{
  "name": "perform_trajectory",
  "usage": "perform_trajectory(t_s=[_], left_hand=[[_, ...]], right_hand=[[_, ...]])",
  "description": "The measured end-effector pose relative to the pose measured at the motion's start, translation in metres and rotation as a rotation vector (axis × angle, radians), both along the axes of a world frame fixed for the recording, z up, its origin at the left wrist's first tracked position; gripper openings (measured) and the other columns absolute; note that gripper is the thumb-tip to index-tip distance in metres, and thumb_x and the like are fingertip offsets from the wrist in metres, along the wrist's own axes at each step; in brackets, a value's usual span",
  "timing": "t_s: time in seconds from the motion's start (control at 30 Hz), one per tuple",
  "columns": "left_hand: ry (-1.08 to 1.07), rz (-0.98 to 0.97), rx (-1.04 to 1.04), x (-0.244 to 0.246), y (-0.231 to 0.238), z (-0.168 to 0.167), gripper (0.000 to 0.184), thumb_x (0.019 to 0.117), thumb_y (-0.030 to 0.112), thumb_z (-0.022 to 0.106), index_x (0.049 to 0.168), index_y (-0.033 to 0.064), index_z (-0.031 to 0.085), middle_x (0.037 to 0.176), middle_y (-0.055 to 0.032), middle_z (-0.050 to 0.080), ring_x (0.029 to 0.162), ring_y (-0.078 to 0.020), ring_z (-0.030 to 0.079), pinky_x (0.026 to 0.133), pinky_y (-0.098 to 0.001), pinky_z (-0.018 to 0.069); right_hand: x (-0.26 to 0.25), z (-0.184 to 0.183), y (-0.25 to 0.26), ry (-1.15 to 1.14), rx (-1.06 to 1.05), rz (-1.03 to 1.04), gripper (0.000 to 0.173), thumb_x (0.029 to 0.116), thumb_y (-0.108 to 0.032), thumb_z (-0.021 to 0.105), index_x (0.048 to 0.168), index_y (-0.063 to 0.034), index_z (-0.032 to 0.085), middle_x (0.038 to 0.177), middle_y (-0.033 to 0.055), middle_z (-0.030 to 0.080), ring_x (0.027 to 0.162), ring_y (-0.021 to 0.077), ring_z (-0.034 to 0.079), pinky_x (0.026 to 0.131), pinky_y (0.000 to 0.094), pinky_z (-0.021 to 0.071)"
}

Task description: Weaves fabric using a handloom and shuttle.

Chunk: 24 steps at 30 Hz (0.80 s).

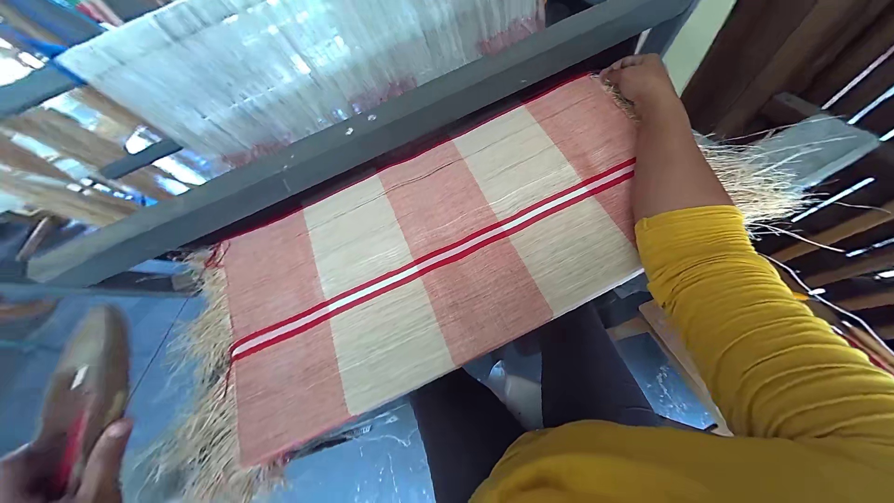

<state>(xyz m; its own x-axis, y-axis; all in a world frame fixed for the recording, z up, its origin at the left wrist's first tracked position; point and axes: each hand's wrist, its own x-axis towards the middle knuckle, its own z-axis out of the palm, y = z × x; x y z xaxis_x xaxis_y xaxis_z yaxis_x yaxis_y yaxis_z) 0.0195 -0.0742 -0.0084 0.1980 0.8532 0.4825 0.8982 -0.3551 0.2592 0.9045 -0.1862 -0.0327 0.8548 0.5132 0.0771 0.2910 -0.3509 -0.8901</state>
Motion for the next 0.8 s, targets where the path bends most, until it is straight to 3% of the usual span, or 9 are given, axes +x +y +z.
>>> perform_trajectory(t_s=[0.1,0.17,0.23,0.3,0.4,0.53,0.6,0.7,0.8], left_hand=[[0.032,-0.011,-0.018,0.039,-0.024,-0.002,0.072,0.0944,0.063,0.063,0.132,0.0012,0.058,0.113,-0.0262,0.067,0.103,-0.0379,0.067,0.091,-0.0603,0.0531],[0.078,-0.062,0.017,0.078,-0.041,-0.001,0.071,0.0935,0.061,0.063,0.130,0.0003,0.060,0.114,-0.0292,0.066,0.106,-0.0473,0.064,0.091,-0.0687,0.0474],[0.117,-0.083,0.036,0.108,-0.052,-0.006,0.073,0.0914,0.063,0.062,0.135,0.0052,0.061,0.119,-0.0302,0.064,0.112,-0.0544,0.059,0.094,-0.0749,0.0391],[0.118,-0.094,0.045,0.128,-0.054,-0.018,0.072,0.0904,0.065,0.063,0.140,0.0125,0.061,0.124,-0.0296,0.062,0.115,-0.0552,0.057,0.094,-0.0758,0.0370],[0.082,-0.114,0.036,0.146,-0.044,-0.041,0.071,0.0900,0.069,0.061,0.141,0.0194,0.060,0.129,-0.0270,0.061,0.119,-0.0528,0.056,0.094,-0.0742,0.0404],[0.066,-0.104,0.054,0.143,-0.037,-0.052,0.074,0.0890,0.077,0.054,0.142,0.0266,0.059,0.126,-0.0210,0.062,0.116,-0.0461,0.057,0.093,-0.0675,0.0435],[0.075,-0.095,0.041,0.140,-0.038,-0.050,0.073,0.0890,0.077,0.054,0.142,0.0266,0.060,0.125,-0.0213,0.062,0.115,-0.0463,0.057,0.092,-0.0671,0.0433],[0.099,-0.078,0.019,0.141,-0.037,-0.049,0.074,0.0893,0.079,0.052,0.144,0.0289,0.059,0.126,-0.0192,0.062,0.115,-0.0441,0.057,0.091,-0.0653,0.0435],[0.096,-0.072,0.009,0.141,-0.037,-0.049,0.073,0.0891,0.078,0.053,0.146,0.0316,0.057,0.127,-0.0168,0.061,0.116,-0.0415,0.056,0.092,-0.0642,0.0432]], right_hand=[[-0.012,0.006,-0.005,-0.085,-0.074,-0.154,0.036,0.0967,-0.025,0.064,0.127,-0.0063,0.070,0.130,0.0241,0.065,0.124,0.0397,0.060,0.103,0.0646,0.0453],[-0.028,0.015,-0.012,-0.121,-0.093,-0.391,0.060,0.0915,-0.024,0.062,0.148,-0.0073,0.052,0.150,0.0304,0.046,0.141,0.0491,0.042,0.105,0.0728,0.0379],[-0.046,0.029,-0.015,-0.210,-0.081,-0.604,0.077,0.0925,-0.030,0.058,0.162,-0.0099,0.030,0.165,0.0242,0.027,0.151,0.0445,0.028,0.113,0.0668,0.0350],[-0.075,0.050,-0.015,-0.422,0.041,-0.607,0.081,0.0970,-0.035,0.056,0.163,-0.0028,0.021,0.169,0.0240,0.017,0.154,0.0419,0.023,0.118,0.0570,0.0321],[-0.129,0.076,0.008,-0.800,0.299,-0.230,0.075,0.1012,-0.033,0.052,0.156,0.0121,0.027,0.161,0.0341,0.029,0.152,0.0445,0.027,0.127,0.0505,0.0233],[-0.214,0.085,0.074,-0.900,0.100,0.305,0.060,0.1081,-0.047,0.037,0.148,-0.0043,0.051,0.146,0.0218,0.054,0.142,0.0380,0.045,0.122,0.0576,0.0288],[-0.232,0.068,0.111,-0.954,0.046,0.347,0.057,0.1103,-0.047,0.030,0.140,-0.0077,0.060,0.137,0.0176,0.063,0.135,0.0369,0.052,0.121,0.0607,0.0265],[-0.242,0.051,0.137,-0.975,0.032,0.232,0.058,0.1089,-0.048,0.029,0.122,-0.0069,0.068,0.128,0.0171,0.066,0.129,0.0370,0.056,0.117,0.0630,0.0267],[-0.245,0.065,0.126,-0.856,-0.122,0.287,0.066,0.1065,-0.057,0.028,0.128,-0.0073,0.066,0.136,0.0177,0.061,0.136,0.0367,0.050,0.120,0.0625,0.0228]])
